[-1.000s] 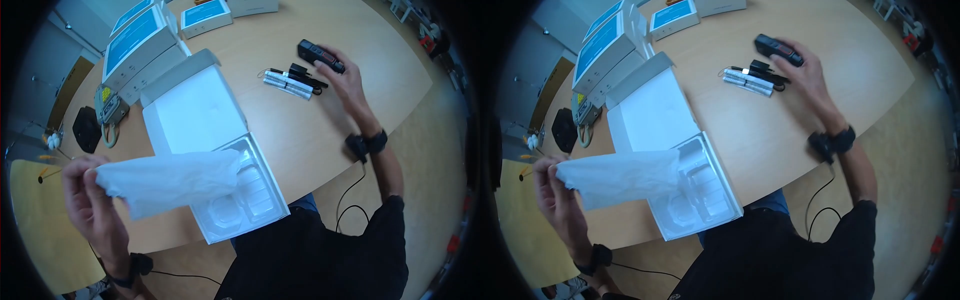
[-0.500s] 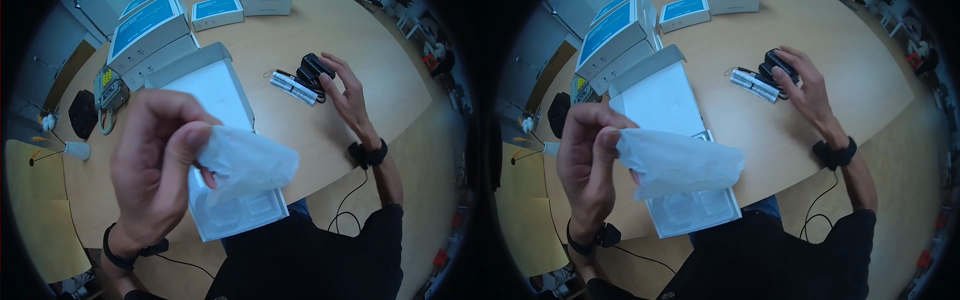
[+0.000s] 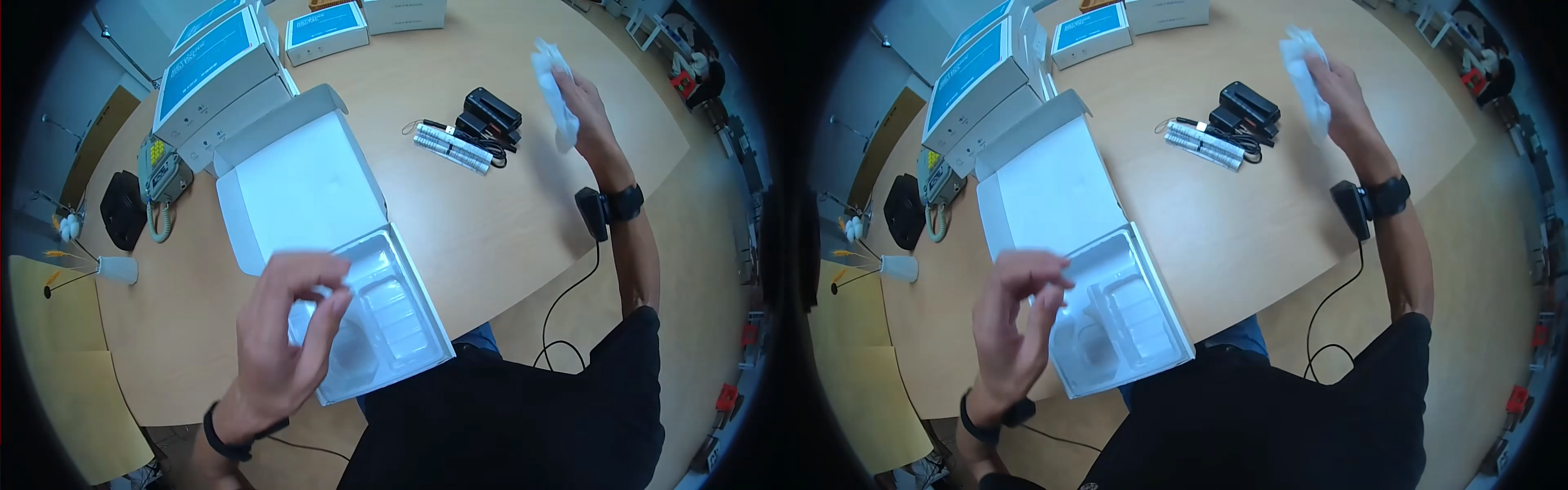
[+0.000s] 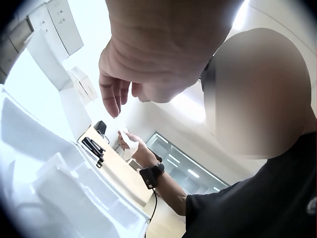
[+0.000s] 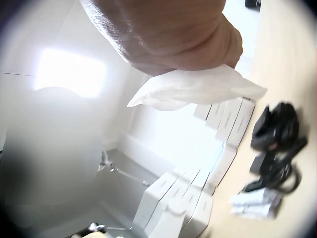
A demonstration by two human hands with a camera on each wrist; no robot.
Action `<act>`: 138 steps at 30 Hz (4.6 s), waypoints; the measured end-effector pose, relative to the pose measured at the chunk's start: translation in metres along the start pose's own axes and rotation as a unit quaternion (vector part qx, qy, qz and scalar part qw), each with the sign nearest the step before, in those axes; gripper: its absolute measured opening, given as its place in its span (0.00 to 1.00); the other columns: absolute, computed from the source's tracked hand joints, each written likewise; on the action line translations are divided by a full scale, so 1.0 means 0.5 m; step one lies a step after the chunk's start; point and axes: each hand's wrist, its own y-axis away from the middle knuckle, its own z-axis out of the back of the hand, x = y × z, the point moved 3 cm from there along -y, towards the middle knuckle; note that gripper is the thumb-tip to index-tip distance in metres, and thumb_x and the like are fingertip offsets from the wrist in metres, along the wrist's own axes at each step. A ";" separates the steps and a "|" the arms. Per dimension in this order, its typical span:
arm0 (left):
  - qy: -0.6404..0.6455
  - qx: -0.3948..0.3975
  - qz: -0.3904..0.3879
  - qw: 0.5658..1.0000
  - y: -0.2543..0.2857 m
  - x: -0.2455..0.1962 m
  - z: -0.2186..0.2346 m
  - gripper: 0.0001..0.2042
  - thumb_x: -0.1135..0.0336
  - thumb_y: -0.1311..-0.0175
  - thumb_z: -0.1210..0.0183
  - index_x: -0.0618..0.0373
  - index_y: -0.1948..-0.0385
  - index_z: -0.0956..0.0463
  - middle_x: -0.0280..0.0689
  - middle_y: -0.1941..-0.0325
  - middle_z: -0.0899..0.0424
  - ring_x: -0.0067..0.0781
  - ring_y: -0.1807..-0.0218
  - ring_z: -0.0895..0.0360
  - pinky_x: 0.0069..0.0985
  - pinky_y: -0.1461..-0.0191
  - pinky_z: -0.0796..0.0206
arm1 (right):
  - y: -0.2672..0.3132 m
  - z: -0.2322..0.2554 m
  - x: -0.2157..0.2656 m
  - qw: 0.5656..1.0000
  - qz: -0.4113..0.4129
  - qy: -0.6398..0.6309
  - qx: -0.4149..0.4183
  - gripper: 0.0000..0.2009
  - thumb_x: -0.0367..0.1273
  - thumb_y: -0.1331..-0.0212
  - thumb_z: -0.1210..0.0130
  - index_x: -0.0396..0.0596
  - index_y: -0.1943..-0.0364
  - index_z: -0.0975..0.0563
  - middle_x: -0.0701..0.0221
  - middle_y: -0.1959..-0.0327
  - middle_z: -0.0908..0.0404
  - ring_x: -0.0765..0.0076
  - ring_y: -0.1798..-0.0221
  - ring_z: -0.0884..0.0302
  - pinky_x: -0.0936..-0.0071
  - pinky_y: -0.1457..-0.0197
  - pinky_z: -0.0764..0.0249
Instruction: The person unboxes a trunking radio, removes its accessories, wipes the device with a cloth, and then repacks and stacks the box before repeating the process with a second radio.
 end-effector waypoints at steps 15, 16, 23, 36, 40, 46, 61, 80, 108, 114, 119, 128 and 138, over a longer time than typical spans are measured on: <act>0.108 -0.072 0.040 0.991 -0.154 0.004 -0.179 0.24 0.66 0.35 0.30 0.69 0.42 0.27 0.47 0.49 0.18 0.35 0.50 0.18 0.28 0.56 0.22 | 0.146 -0.249 0.129 0.996 -0.047 -0.057 0.045 0.18 0.45 0.21 0.53 0.42 0.53 0.23 0.76 0.67 0.25 0.84 0.65 0.30 0.79 0.63 0.31; 0.109 -0.075 0.041 0.990 -0.192 0.018 -0.179 0.24 0.66 0.35 0.30 0.69 0.42 0.27 0.47 0.49 0.18 0.35 0.50 0.18 0.28 0.56 0.22 | 0.150 -0.258 0.142 0.996 0.014 -0.055 0.062 0.19 0.45 0.21 0.53 0.42 0.54 0.23 0.76 0.66 0.25 0.84 0.64 0.30 0.80 0.62 0.31; 0.186 0.035 0.174 0.966 -0.313 0.103 -0.156 0.14 0.68 0.29 0.40 0.74 0.55 0.24 0.46 0.61 0.16 0.30 0.68 0.16 0.28 0.59 0.21 | -0.016 -0.137 0.037 0.964 0.145 0.219 -0.033 0.24 0.48 0.27 0.47 0.40 0.45 0.22 0.61 0.57 0.18 0.65 0.55 0.20 0.69 0.49 0.24; -0.206 0.125 0.106 0.965 -0.552 0.214 -0.438 0.14 0.62 0.34 0.40 0.66 0.58 0.16 0.48 0.50 0.14 0.51 0.53 0.15 0.45 0.47 0.23 | 0.003 0.026 -0.131 0.935 0.059 0.336 -0.102 0.20 0.38 0.33 0.42 0.42 0.41 0.21 0.55 0.49 0.15 0.58 0.50 0.16 0.63 0.45 0.21; -0.312 0.138 0.016 0.940 -0.504 0.220 -0.473 0.16 0.57 0.37 0.37 0.63 0.60 0.14 0.50 0.48 0.17 0.55 0.44 0.23 0.52 0.39 0.33 | 0.055 0.077 -0.059 0.956 -0.055 0.177 -0.227 0.19 0.39 0.28 0.45 0.43 0.39 0.22 0.57 0.47 0.17 0.65 0.47 0.18 0.69 0.48 0.19; -0.363 0.186 -0.012 0.913 -0.493 0.194 -0.433 0.21 0.52 0.36 0.35 0.64 0.53 0.17 0.52 0.49 0.16 0.57 0.42 0.22 0.49 0.41 0.31 | 0.064 -0.057 -0.009 0.914 0.193 0.335 -0.120 0.18 0.35 0.30 0.44 0.41 0.41 0.23 0.53 0.51 0.20 0.49 0.49 0.20 0.61 0.43 0.24; -0.143 -0.250 0.228 0.930 0.053 0.168 0.162 0.26 0.50 0.23 0.45 0.63 0.37 0.28 0.42 0.39 0.22 0.33 0.38 0.25 0.30 0.34 0.34 | 0.109 -0.195 0.035 0.925 0.160 0.341 0.043 0.25 0.43 0.24 0.49 0.39 0.33 0.29 0.50 0.39 0.24 0.50 0.37 0.26 0.60 0.35 0.29; 0.127 -0.025 0.265 0.955 0.099 0.116 0.094 0.21 0.66 0.28 0.38 0.71 0.41 0.30 0.43 0.53 0.19 0.30 0.48 0.20 0.29 0.47 0.22 | 0.203 -0.385 0.180 0.941 0.045 0.048 0.332 0.25 0.26 0.39 0.34 0.38 0.38 0.29 0.69 0.49 0.26 0.78 0.57 0.26 0.76 0.50 0.24; 0.096 0.100 0.376 0.916 0.199 0.152 0.145 0.42 0.52 0.43 0.27 0.62 0.29 0.36 0.51 0.32 0.26 0.47 0.29 0.28 0.44 0.27 0.35 | 0.345 -0.351 0.208 0.883 0.163 0.173 0.405 0.31 0.35 0.36 0.37 0.40 0.31 0.34 0.54 0.34 0.28 0.47 0.33 0.27 0.56 0.32 0.26; -0.053 0.105 0.171 0.978 0.123 0.219 0.093 0.41 0.43 0.39 0.36 0.55 0.26 0.37 0.53 0.31 0.28 0.56 0.26 0.32 0.47 0.24 0.38 | 0.234 -0.358 0.122 0.877 0.190 0.191 0.397 0.30 0.39 0.32 0.42 0.41 0.30 0.35 0.52 0.32 0.30 0.42 0.32 0.29 0.53 0.28 0.29; 0.112 0.155 0.228 0.955 0.116 0.155 0.094 0.34 0.56 0.29 0.43 0.57 0.24 0.42 0.50 0.19 0.46 0.53 0.22 0.39 0.47 0.20 0.46 | 0.228 -0.328 0.107 0.848 0.185 0.179 0.463 0.30 0.35 0.28 0.47 0.42 0.25 0.40 0.53 0.29 0.32 0.49 0.28 0.30 0.53 0.27 0.30; -0.112 0.154 0.133 0.973 0.192 0.099 -0.009 0.44 0.68 0.36 0.31 0.57 0.22 0.50 0.63 0.18 0.66 0.67 0.17 0.59 0.49 0.20 0.47 | 0.427 -0.364 0.135 0.922 0.096 0.197 0.320 0.41 0.34 0.38 0.32 0.36 0.24 0.42 0.41 0.20 0.52 0.39 0.20 0.45 0.53 0.25 0.36; -0.315 0.014 -0.076 0.946 0.352 0.114 -0.080 0.34 0.74 0.40 0.31 0.62 0.30 0.35 0.65 0.23 0.49 0.73 0.33 0.31 0.48 0.30 0.31 | 0.552 -0.358 0.050 0.872 0.363 0.238 0.227 0.26 0.26 0.43 0.32 0.45 0.38 0.24 0.37 0.27 0.40 0.28 0.31 0.31 0.47 0.31 0.28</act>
